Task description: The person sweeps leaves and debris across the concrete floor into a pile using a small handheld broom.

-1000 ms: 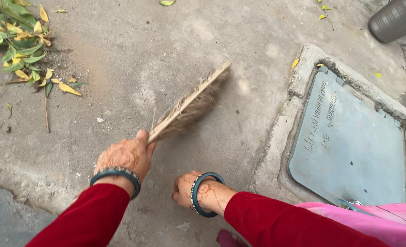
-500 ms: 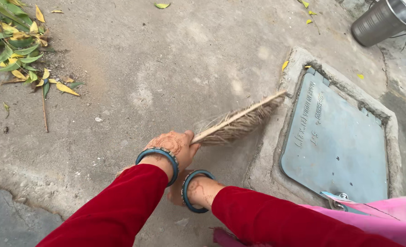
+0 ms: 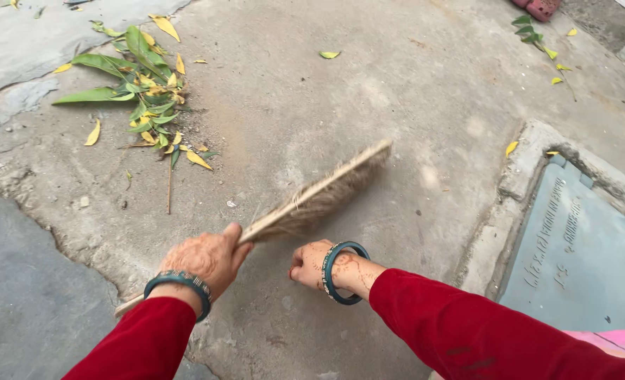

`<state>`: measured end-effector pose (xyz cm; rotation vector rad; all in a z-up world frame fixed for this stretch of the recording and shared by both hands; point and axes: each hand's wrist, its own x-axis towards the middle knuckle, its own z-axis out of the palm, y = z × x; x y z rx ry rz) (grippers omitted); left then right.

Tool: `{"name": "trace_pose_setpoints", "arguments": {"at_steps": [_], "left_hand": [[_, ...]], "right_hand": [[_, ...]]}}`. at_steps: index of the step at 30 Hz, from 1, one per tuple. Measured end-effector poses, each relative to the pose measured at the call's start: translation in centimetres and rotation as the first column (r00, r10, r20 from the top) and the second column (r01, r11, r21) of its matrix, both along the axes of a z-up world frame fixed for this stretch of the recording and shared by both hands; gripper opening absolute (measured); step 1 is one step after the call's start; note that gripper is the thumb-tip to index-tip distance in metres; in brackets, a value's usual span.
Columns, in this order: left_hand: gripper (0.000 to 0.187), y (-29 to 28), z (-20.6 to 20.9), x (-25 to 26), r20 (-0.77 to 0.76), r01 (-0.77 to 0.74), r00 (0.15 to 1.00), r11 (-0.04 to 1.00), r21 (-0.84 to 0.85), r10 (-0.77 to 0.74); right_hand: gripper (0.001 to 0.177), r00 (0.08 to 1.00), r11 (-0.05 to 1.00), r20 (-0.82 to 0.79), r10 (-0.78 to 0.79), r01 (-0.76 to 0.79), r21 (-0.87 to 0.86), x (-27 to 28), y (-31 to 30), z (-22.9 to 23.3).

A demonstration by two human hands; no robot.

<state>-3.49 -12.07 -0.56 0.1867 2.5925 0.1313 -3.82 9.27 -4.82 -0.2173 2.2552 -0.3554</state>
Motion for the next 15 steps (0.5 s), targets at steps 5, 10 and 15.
{"name": "trace_pose_setpoints", "arguments": {"at_steps": [5, 10, 15], "left_hand": [[0.041, -8.0, -1.1, 0.1, 0.045, -0.154, 0.985, 0.973, -0.172, 0.164], [0.044, -9.4, 1.1, -4.6, -0.287, -0.485, 0.849, 0.87, -0.093, 0.443], [0.042, -7.1, 1.1, -2.9, -0.062, -0.308, 0.951, 0.95, -0.057, 0.304]], "right_hand": [[0.039, 0.992, 0.995, 0.086, 0.088, -0.084, -0.057, -1.4, -4.0, -1.2], [0.038, 0.969, 0.969, 0.046, 0.244, -0.24, -0.065, -5.4, -8.2, 0.1], [0.036, 0.79, 0.778, -0.03, 0.613, -0.596, 0.201, -9.5, -9.3, 6.6]]}}
